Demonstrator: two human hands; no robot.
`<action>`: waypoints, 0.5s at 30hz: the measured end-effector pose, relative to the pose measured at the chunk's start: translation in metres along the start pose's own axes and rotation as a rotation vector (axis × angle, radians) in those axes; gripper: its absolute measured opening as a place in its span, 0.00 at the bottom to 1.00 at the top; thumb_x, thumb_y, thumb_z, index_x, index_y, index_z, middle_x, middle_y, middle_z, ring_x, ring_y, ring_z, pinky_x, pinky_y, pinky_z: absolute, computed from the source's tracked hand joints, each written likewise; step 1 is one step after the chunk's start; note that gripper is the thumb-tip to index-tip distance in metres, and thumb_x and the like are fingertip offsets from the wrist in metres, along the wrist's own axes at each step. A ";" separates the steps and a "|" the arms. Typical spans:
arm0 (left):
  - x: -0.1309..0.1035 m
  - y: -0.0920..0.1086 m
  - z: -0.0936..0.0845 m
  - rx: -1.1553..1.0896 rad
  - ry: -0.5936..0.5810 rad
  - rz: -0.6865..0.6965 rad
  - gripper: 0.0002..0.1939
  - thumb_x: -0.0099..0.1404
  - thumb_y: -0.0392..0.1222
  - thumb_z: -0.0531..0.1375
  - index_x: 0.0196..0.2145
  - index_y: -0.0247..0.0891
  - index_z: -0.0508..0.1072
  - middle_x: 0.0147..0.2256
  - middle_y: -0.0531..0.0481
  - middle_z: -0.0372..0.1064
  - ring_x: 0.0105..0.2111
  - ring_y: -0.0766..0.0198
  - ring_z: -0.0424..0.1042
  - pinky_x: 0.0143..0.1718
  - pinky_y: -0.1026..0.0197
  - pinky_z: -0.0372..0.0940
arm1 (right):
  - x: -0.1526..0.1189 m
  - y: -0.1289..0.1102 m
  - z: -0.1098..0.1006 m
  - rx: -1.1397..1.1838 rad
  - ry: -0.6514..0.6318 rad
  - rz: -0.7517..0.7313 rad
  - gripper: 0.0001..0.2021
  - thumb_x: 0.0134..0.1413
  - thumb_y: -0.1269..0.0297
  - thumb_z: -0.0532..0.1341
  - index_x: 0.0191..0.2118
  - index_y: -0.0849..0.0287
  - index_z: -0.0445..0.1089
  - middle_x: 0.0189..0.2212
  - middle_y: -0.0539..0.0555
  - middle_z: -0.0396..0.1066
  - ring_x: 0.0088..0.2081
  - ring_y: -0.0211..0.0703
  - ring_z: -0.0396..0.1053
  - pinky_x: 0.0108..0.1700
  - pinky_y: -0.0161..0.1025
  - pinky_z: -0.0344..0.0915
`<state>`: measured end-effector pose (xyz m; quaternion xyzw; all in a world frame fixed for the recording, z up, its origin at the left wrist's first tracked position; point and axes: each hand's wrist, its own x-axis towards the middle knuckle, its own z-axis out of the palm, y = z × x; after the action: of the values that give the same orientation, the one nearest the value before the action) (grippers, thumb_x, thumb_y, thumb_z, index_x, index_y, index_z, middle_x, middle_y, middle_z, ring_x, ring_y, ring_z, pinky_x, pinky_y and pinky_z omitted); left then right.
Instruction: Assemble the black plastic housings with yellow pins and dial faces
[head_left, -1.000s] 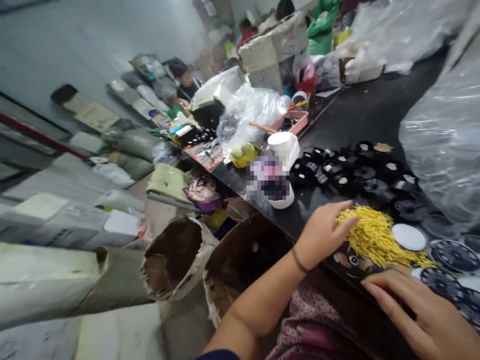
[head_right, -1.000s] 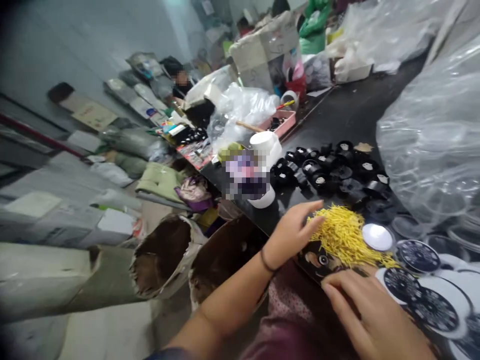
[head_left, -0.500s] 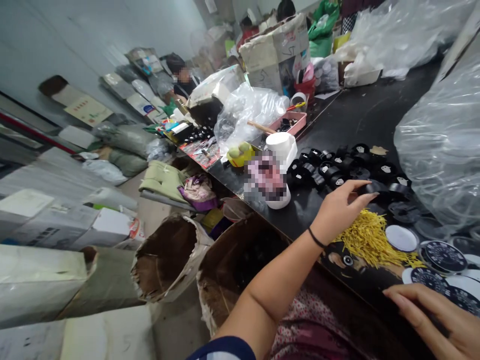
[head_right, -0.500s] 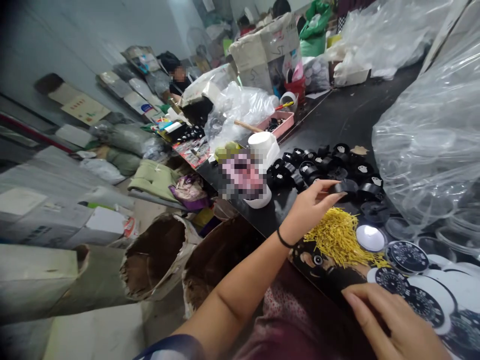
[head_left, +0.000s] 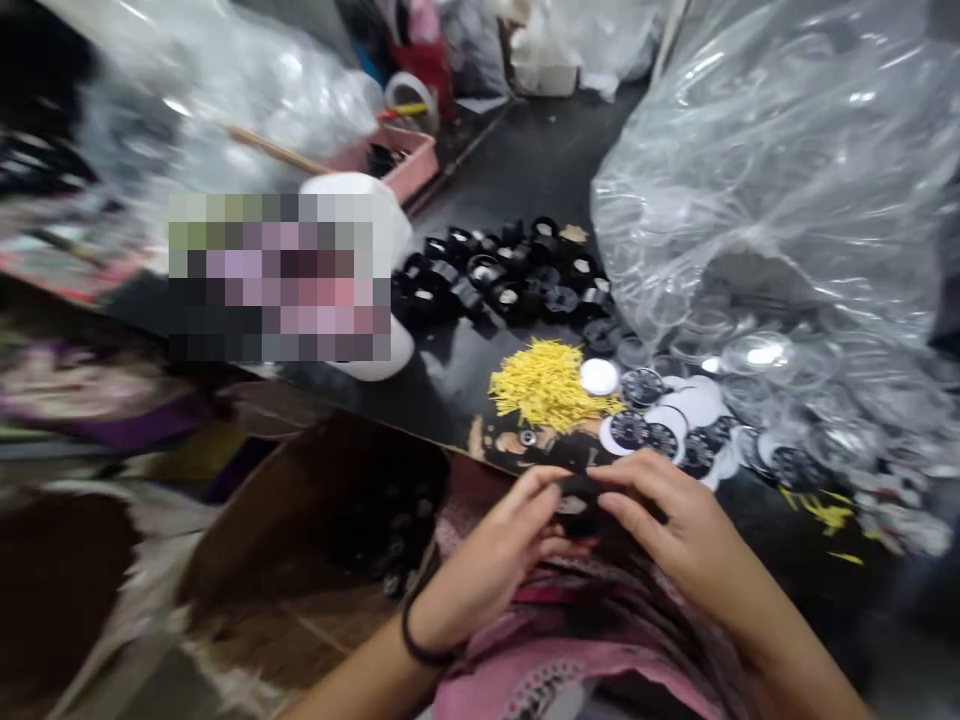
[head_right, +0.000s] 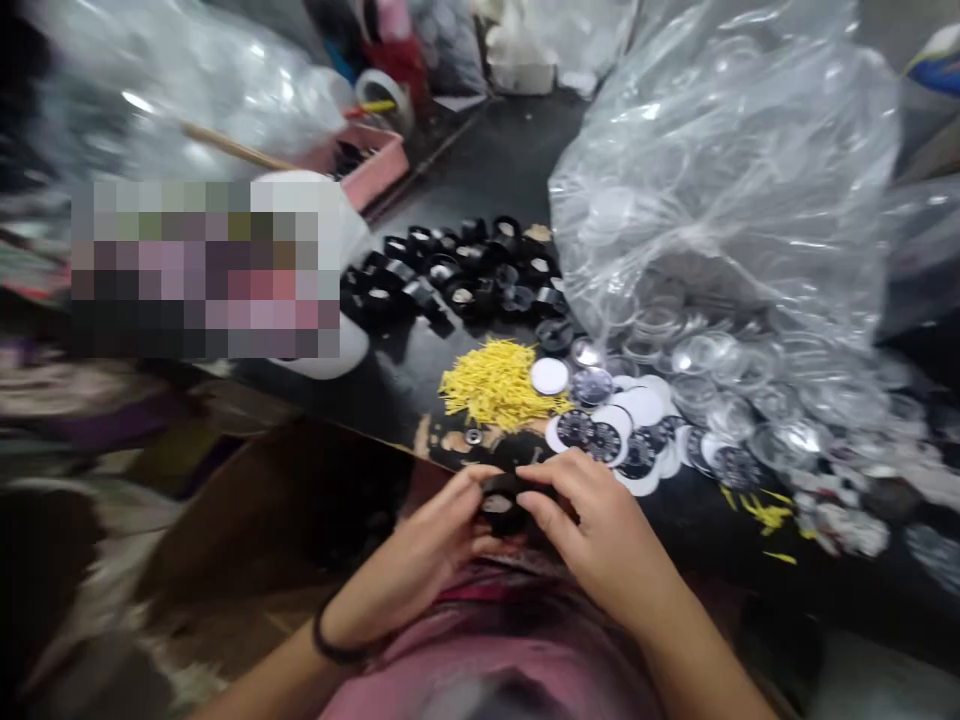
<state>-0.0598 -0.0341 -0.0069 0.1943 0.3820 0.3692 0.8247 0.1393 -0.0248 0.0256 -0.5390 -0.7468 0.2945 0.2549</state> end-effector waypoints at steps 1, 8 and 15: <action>0.001 0.000 -0.002 -0.014 0.015 -0.001 0.13 0.66 0.49 0.60 0.45 0.41 0.73 0.42 0.47 0.74 0.41 0.61 0.74 0.44 0.57 0.70 | -0.004 0.005 -0.006 -0.061 0.013 0.059 0.13 0.66 0.57 0.53 0.46 0.52 0.72 0.40 0.53 0.73 0.42 0.40 0.71 0.45 0.38 0.67; 0.017 0.000 0.009 -0.083 0.005 0.035 0.17 0.68 0.50 0.57 0.49 0.38 0.75 0.49 0.41 0.74 0.46 0.56 0.73 0.44 0.57 0.70 | 0.012 0.031 -0.017 -0.512 0.043 0.198 0.20 0.61 0.56 0.57 0.56 0.58 0.67 0.47 0.60 0.68 0.47 0.55 0.68 0.48 0.52 0.63; 0.015 0.001 0.025 -0.180 -0.009 0.060 0.18 0.65 0.52 0.60 0.46 0.37 0.76 0.42 0.41 0.76 0.37 0.61 0.75 0.41 0.58 0.68 | 0.026 0.055 -0.015 -0.521 0.027 0.108 0.21 0.55 0.48 0.55 0.43 0.59 0.72 0.40 0.64 0.69 0.43 0.63 0.68 0.40 0.56 0.62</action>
<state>-0.0349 -0.0232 0.0022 0.1321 0.3375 0.4257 0.8291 0.1780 0.0162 -0.0015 -0.6295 -0.7641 0.0981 0.1015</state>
